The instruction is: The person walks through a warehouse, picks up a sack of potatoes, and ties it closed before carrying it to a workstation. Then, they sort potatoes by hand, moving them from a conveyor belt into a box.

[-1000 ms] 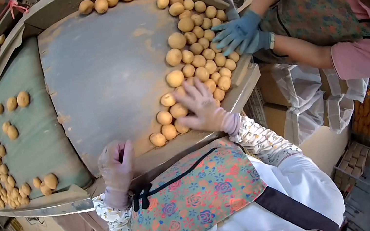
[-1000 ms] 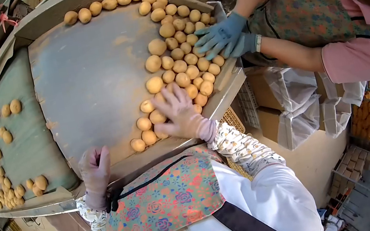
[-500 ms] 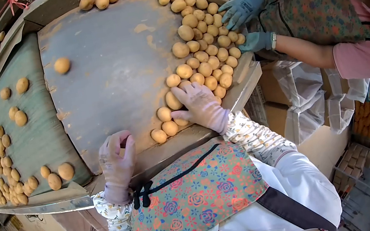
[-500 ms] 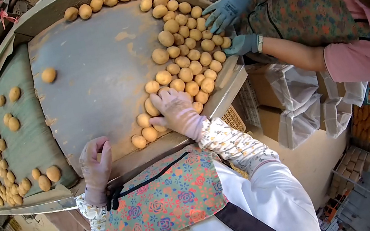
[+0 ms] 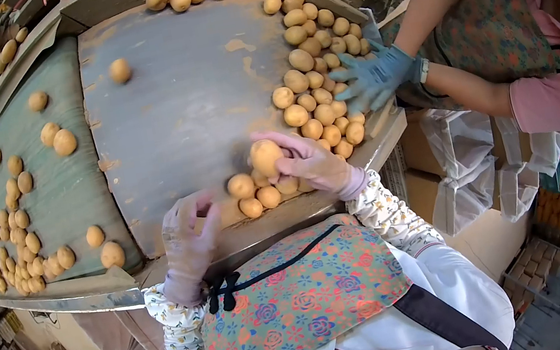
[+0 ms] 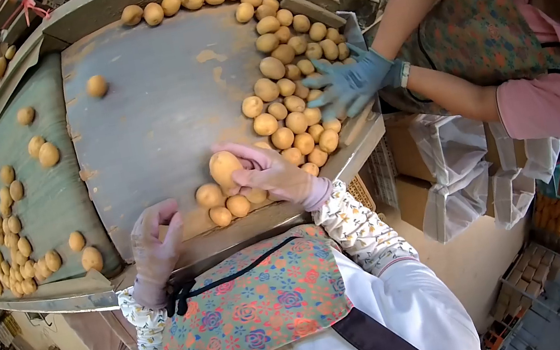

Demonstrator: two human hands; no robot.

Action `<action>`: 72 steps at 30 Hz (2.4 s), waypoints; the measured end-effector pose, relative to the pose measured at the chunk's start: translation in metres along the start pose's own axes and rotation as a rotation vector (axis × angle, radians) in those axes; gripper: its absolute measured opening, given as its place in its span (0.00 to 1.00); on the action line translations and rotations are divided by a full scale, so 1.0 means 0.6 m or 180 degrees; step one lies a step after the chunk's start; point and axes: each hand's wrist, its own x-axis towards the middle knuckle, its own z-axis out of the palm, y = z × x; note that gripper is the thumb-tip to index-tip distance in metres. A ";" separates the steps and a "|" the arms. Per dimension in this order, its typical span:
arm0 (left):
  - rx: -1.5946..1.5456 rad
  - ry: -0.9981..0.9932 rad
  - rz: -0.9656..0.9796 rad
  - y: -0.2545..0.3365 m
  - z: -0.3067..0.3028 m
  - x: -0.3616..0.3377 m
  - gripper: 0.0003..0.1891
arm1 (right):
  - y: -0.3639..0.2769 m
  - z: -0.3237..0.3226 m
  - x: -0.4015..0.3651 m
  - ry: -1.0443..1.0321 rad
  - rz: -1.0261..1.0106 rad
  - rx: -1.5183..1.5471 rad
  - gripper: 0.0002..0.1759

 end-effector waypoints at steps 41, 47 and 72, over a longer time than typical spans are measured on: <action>-0.4396 -0.0447 -0.1024 0.021 -0.066 0.014 0.34 | -0.032 0.090 0.042 0.0859 -0.1706 -0.3205 0.33; -0.4299 -0.0570 -0.0704 0.014 -0.068 0.003 0.32 | -0.070 0.173 0.091 0.0414 -0.0972 -0.0717 0.30; -0.4958 -0.0211 -0.0900 0.008 -0.126 -0.006 0.22 | -0.064 0.146 0.128 0.1144 -0.2210 -0.4450 0.39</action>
